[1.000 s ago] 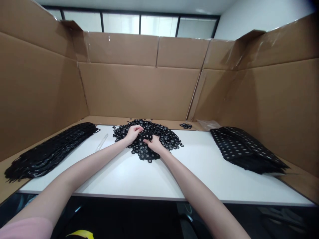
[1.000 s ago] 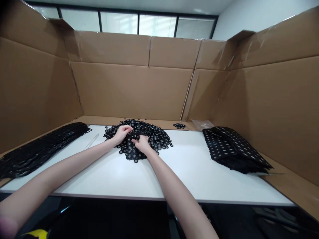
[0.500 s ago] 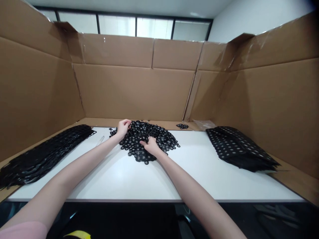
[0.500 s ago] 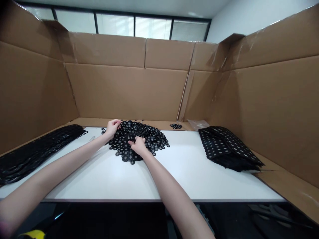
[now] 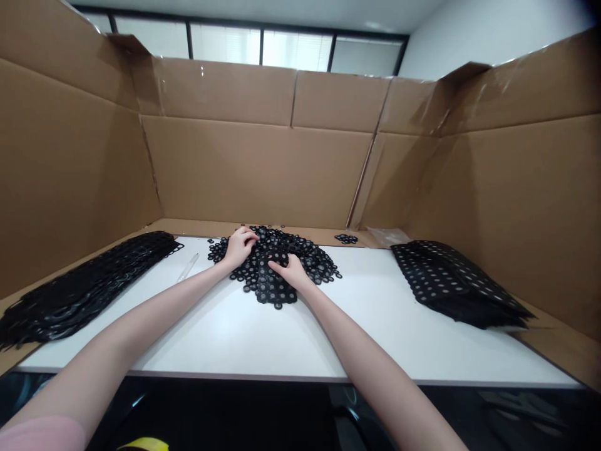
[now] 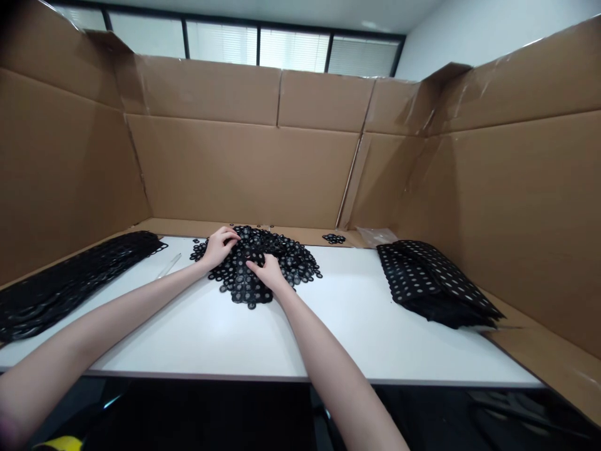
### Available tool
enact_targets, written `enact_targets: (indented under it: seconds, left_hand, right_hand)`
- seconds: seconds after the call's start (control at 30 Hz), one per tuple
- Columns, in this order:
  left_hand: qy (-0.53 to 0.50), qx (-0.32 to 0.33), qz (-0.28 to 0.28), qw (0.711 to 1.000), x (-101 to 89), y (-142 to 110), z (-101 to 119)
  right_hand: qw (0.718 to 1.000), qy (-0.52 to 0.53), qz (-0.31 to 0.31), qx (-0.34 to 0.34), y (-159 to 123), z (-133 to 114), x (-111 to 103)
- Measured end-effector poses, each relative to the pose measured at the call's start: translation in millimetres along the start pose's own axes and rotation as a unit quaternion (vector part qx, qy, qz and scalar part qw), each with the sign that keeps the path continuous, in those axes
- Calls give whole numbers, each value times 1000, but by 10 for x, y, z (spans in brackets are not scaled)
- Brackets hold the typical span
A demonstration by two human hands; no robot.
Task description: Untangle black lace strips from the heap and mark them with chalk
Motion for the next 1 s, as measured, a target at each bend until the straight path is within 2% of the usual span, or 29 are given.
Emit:
enact_targets:
  seconds: [0.1, 0.2, 0.3, 0.37, 0.67, 0.87, 1.0]
  left_hand:
    - [15, 29, 12, 999, 12, -65, 162]
    - [-17, 58, 14, 998, 34, -154, 426]
    - [-54, 98, -41, 993, 148, -258, 685]
    - [-58, 119, -75, 988, 238, -317, 775]
    - [10, 144, -120, 982, 401, -349, 749]
    - [56, 133, -105, 984, 434, -345, 787]
    - [83, 154, -88, 981, 450, -351, 817]
  right_hand:
    - [1000, -9, 5, 15, 6, 28, -23]
    - [1000, 12, 4, 20, 11, 42, -32]
    - [1000, 25, -4, 7, 25, 48, -28]
    - [1000, 7, -9, -6, 40, 60, -22]
    - [997, -74, -11, -35, 51, 73, 21]
    - [991, -129, -2, -46, 46, 64, 43]
    - [987, -153, 4, -56, 54, 66, 56]
Point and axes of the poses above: each hand's wrist, its own y-axis towards the middle knuckle, its own x-axis out of the palm, z = x × y, the point moved 6 cm from there along y, towards the middle knuckle, and after that the axes turned 1 degree about x, right-handed, at the moved point
